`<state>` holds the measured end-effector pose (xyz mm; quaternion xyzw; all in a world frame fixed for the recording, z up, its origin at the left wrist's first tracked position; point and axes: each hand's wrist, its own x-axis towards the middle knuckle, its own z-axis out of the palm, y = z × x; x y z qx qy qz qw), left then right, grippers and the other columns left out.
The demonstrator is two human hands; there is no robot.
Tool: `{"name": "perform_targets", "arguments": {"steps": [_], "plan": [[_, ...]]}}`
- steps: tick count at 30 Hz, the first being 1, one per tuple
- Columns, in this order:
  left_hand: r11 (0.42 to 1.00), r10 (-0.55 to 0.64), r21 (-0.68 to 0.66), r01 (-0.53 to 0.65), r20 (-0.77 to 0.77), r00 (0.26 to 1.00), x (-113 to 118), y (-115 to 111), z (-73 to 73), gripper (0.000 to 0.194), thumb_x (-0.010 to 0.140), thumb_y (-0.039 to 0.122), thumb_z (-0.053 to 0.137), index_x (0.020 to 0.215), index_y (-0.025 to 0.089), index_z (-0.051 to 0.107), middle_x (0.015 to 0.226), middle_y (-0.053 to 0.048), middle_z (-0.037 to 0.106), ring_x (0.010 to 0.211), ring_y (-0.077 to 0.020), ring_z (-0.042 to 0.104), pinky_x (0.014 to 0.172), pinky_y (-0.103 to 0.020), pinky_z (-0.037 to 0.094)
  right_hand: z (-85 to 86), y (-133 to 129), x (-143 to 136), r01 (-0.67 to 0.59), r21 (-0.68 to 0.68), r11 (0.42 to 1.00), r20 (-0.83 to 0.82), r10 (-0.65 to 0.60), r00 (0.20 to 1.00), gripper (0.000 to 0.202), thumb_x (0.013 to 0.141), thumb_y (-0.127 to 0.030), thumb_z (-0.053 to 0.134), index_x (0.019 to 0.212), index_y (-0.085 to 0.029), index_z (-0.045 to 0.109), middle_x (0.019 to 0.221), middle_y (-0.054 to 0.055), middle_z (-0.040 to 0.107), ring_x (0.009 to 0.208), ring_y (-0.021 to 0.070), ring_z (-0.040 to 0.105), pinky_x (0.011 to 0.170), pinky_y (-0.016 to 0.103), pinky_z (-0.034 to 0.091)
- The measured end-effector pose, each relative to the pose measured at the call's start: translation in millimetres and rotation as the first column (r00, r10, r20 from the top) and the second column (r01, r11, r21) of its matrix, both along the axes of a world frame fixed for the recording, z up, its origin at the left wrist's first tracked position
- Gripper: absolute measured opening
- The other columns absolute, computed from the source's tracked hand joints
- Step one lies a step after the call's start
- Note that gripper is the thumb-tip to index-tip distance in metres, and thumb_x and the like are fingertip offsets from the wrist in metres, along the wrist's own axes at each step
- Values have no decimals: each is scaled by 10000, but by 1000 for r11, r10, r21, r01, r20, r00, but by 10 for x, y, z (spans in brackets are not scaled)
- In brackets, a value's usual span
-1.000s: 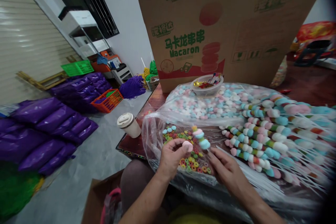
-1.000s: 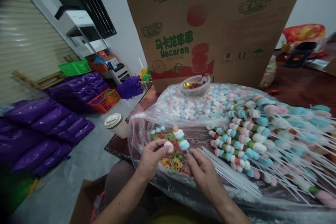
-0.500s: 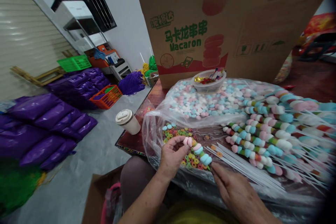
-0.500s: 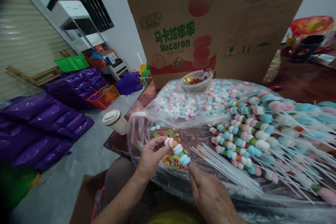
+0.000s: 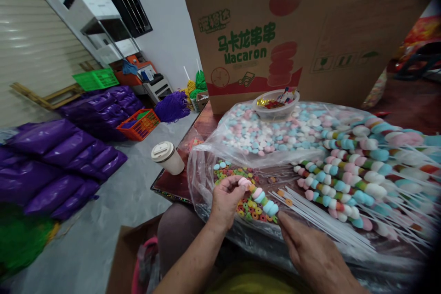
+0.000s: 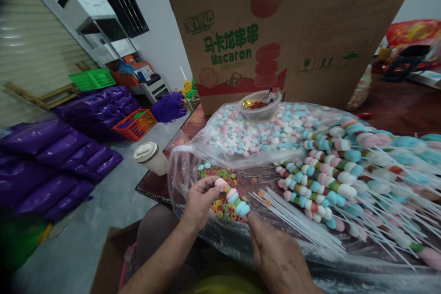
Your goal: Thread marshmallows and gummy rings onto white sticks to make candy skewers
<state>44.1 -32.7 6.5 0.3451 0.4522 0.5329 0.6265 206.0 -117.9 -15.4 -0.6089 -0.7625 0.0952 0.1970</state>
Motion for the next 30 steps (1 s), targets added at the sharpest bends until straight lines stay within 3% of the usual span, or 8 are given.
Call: {"name": "perform_targets", "arguments": {"steps": [5,9,15,18,26,30], "plan": [[1000,21,-23,-19,86,996,-11,10,4,257,532,193,726,759,127,624,696,-7,640,644,-113,585,617,-244,486,16,-22,41,-35,83,996,-10,36,999,279,825,-199,348,1007,-236,556,768,11,699,596,143,646,466,199,418],[999,45,10,-45,-8,999,2,13,-19,272,522,186,734,769,123,638,720,-19,651,661,-113,590,640,-231,474,17,-24,34,-37,71,997,27,35,999,262,825,-193,352,973,-240,563,699,-8,691,557,144,642,439,204,408],[998,44,50,-42,-51,998,-4,19,-65,262,551,190,715,790,134,622,738,-16,653,678,-122,597,654,-244,480,16,-21,18,-33,100,994,19,31,999,265,833,-205,341,1007,-234,539,755,6,698,593,144,649,472,204,421],[996,48,83,-39,-105,993,1,9,-47,232,575,185,691,791,133,624,739,-21,657,688,-120,598,675,-237,479,49,-27,8,-24,56,998,37,22,999,237,827,-199,337,914,-244,553,680,-9,684,548,145,637,442,209,393],[975,-33,202,95,-291,956,-30,-26,-23,215,586,115,607,793,131,659,774,-49,683,724,-151,620,720,-261,489,113,-29,-35,-7,20,1000,83,6,997,237,805,-175,345,909,-255,542,603,-29,657,494,151,617,411,229,321],[966,91,259,8,-371,924,5,-67,-86,221,608,121,569,803,139,671,820,-57,691,760,-164,626,754,-285,490,115,-40,-99,10,-39,999,67,-7,998,233,798,-156,336,864,-256,535,539,-43,618,445,138,591,403,234,278]]}}
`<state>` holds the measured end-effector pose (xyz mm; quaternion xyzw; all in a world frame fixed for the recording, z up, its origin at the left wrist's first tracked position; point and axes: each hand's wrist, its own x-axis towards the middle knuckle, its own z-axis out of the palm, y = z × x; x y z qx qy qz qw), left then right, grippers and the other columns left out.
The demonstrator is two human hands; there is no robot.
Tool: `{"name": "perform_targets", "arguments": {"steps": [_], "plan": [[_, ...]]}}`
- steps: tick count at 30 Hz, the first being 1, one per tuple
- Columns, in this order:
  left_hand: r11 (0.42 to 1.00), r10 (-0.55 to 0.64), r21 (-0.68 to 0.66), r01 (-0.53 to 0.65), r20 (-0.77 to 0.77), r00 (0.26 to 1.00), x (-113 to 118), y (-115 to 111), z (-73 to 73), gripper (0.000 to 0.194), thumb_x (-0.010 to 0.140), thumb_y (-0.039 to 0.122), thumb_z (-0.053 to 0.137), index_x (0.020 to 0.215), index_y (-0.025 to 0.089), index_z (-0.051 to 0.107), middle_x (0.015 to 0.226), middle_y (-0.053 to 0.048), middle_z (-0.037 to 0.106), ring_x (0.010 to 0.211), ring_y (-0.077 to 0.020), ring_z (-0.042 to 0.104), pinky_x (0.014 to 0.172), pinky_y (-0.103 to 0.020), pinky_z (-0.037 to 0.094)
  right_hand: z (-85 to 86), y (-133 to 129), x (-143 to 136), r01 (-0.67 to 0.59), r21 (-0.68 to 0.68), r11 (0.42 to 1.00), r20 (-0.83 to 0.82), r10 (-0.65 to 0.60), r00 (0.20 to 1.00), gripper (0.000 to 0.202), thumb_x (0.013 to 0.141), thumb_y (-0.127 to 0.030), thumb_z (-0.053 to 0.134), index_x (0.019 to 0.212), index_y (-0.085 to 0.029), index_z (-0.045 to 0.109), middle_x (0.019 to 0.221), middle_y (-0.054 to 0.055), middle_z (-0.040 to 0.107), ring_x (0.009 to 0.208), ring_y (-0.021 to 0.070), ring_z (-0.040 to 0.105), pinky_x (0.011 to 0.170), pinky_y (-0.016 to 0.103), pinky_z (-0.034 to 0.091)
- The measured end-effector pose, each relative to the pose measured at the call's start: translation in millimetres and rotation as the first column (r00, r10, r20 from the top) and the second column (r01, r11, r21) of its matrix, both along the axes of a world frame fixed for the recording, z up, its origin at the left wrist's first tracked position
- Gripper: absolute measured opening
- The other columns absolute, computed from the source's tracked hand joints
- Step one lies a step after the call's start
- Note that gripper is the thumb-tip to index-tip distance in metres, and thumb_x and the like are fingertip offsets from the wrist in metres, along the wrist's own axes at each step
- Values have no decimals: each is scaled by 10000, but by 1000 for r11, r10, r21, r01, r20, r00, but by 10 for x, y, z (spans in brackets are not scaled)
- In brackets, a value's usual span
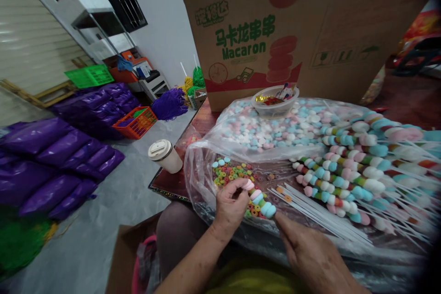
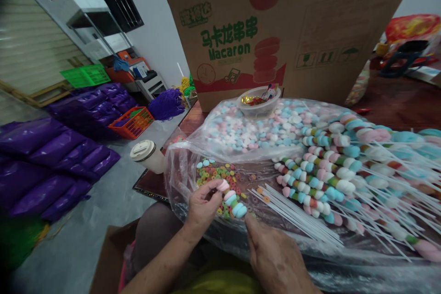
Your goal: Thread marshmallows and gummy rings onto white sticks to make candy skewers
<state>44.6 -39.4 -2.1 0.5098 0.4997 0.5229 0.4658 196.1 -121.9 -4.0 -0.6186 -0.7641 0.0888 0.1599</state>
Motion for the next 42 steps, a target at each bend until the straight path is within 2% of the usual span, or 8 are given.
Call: {"name": "perform_targets", "arguments": {"steps": [6,12,17,22,25,29,34,42], "plan": [[998,-44,-39,43,-32,999,-9,-2,-19,246,616,114,523,812,135,670,802,-49,693,751,-158,631,728,-267,498,-36,14,-68,50,-40,998,8,-50,999,262,798,-149,352,952,-270,526,600,-35,648,499,152,614,422,248,251],[989,84,135,-57,-200,976,0,-65,-190,270,622,86,478,800,153,670,817,-40,676,755,-153,618,743,-278,491,-37,61,-152,121,-113,986,36,-117,992,228,802,-156,387,915,-267,550,624,-24,661,524,149,617,427,249,217],[988,126,109,-110,-146,981,45,-93,-247,261,641,105,468,798,150,671,853,-49,667,812,-168,604,788,-309,476,-81,125,-275,110,-166,980,17,-109,994,222,791,-131,387,855,-232,574,621,10,661,524,146,601,431,246,211],[994,-30,-100,45,152,988,-7,-2,-17,205,689,201,558,867,166,655,920,-60,657,894,-173,581,855,-319,433,-183,226,-257,2,-129,992,-301,-41,953,252,855,-205,296,802,-197,543,622,17,627,555,128,559,485,223,302],[969,-68,-178,171,473,878,-11,106,168,286,746,384,534,949,192,595,822,-47,653,772,-151,599,754,-317,470,-231,259,-226,-53,-79,995,-468,11,884,265,864,-245,282,751,-191,516,622,20,603,555,120,524,522,221,346],[927,34,-308,213,637,770,99,220,229,265,664,374,638,787,151,570,607,1,580,516,-94,543,602,-272,479,-229,234,-235,-59,-48,997,-544,23,839,249,848,-227,290,766,-191,522,666,28,601,591,122,518,556,216,371],[915,54,-338,220,644,763,298,164,154,241,623,324,675,656,142,521,588,18,562,478,-92,536,511,-236,450,-139,144,-236,18,-132,991,-461,-77,884,252,819,-199,329,890,-226,569,675,7,634,601,120,564,537,187,359],[943,127,-321,90,597,792,480,45,66,354,655,332,638,532,170,349,395,89,381,339,-48,371,394,-174,346,-133,172,-350,161,-112,981,-162,-178,971,223,778,-188,392,854,-256,590,684,9,683,578,138,605,478,200,304]]}}
